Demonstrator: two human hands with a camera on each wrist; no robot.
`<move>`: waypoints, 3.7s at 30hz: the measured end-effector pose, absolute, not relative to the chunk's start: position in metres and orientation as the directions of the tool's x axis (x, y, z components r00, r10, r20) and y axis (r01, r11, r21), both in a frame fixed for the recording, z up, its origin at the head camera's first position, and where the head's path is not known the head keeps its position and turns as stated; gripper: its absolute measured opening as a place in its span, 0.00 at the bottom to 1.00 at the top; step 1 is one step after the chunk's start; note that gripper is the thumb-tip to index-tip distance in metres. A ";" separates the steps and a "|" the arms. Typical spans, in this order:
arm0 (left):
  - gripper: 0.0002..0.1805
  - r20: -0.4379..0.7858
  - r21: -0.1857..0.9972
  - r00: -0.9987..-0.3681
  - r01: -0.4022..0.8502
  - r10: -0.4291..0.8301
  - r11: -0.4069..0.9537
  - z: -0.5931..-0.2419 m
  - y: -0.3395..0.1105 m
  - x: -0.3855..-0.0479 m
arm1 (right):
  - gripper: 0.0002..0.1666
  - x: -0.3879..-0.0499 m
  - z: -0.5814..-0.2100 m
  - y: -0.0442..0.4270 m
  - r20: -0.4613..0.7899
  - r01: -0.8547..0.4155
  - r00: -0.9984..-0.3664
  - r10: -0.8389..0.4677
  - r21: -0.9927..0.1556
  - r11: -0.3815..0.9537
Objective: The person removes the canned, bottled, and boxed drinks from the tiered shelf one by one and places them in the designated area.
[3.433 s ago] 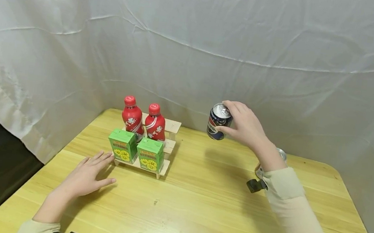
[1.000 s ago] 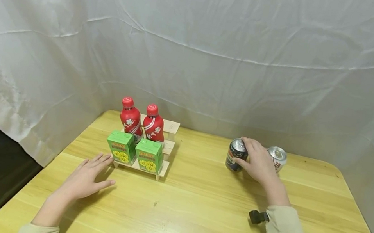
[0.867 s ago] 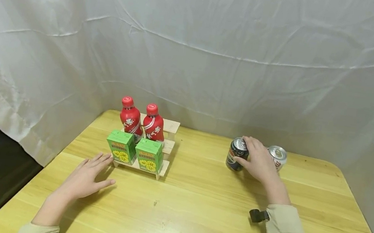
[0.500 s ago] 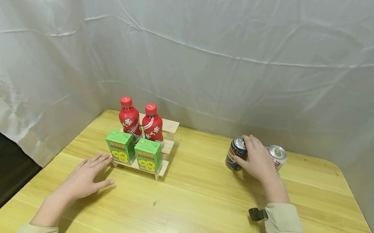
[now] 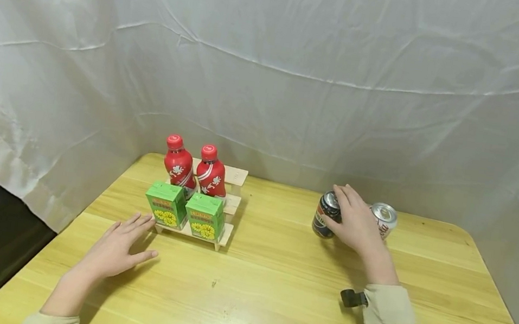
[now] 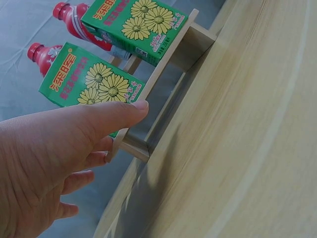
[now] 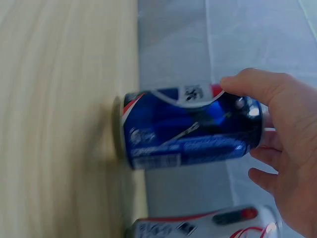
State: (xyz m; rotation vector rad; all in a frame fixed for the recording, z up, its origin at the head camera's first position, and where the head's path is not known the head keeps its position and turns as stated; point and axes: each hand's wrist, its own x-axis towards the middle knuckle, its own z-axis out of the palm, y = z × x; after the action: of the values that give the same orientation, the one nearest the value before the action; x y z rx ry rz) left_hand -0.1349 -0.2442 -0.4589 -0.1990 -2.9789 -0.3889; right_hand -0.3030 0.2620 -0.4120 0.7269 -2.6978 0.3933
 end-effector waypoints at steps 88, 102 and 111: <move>0.44 0.151 0.251 -0.981 0.156 0.121 0.955 -0.458 -0.247 -0.135 | 0.42 -0.291 -0.367 0.017 0.448 -0.671 -0.731 -0.515 -0.330 0.664; 0.44 0.156 0.250 -0.980 0.161 0.125 0.955 -0.459 -0.246 -0.136 | 0.42 -0.289 -0.369 0.018 0.514 -0.688 -0.688 -0.512 -0.238 0.685; 0.44 0.154 0.245 -0.980 0.159 0.124 0.956 -0.460 -0.247 -0.135 | 0.39 -0.287 -0.371 0.024 0.560 -0.697 -0.671 -0.485 -0.256 0.670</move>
State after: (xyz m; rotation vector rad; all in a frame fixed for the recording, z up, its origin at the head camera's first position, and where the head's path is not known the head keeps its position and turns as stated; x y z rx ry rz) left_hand -0.1354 -0.2468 -0.4595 -0.2161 -2.9709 -0.3885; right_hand -0.2866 0.0236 -0.3713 0.9199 -2.4342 0.6364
